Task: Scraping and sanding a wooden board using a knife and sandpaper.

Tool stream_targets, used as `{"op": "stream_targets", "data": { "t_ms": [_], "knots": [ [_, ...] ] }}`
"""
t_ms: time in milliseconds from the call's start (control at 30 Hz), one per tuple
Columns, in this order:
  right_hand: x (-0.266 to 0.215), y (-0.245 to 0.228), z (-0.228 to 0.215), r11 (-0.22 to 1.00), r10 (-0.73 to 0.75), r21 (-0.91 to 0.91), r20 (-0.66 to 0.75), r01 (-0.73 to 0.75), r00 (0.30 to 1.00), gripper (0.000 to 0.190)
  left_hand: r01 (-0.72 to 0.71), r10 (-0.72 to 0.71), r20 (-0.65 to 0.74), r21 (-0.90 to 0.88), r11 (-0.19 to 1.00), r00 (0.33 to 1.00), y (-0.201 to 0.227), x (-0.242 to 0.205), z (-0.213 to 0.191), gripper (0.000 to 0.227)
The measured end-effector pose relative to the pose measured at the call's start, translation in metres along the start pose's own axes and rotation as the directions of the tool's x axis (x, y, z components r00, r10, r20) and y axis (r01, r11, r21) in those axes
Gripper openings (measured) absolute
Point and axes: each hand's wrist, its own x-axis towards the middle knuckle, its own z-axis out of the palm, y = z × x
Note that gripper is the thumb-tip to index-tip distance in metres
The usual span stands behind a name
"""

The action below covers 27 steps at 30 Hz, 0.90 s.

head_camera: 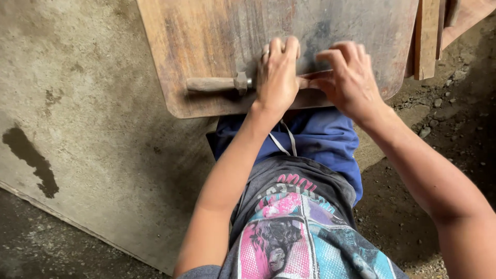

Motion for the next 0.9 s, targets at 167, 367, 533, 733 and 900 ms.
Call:
{"op": "stream_targets", "data": {
  "t_ms": [167,367,533,733,900],
  "knots": [
    [-0.018,-0.007,0.012,0.956,-0.199,-0.24,-0.104,0.169,0.975,0.022,-0.1,0.099,0.014,0.199,0.975,0.995,-0.005,-0.004,0.005,0.043],
    [-0.028,-0.021,0.015,0.937,-0.301,-0.232,-0.168,0.259,0.938,0.011,-0.474,0.56,-0.278,0.321,0.82,0.781,-0.009,-0.029,0.009,0.014],
    [-0.03,-0.013,0.026,0.902,-0.233,-0.378,-0.017,0.209,0.972,0.017,-0.553,0.625,-0.13,0.354,0.755,0.77,-0.018,-0.035,0.0,0.015],
    [-0.023,-0.021,0.004,0.991,-0.108,-0.064,0.134,0.117,0.985,0.018,-0.268,0.378,0.04,0.773,0.575,0.925,-0.041,-0.071,-0.103,0.074],
    [-0.024,-0.04,-0.007,0.991,-0.093,-0.063,0.291,0.117,0.952,0.019,-0.439,0.521,-0.07,0.45,0.778,0.851,-0.08,-0.085,-0.114,0.036]
  ]
}}
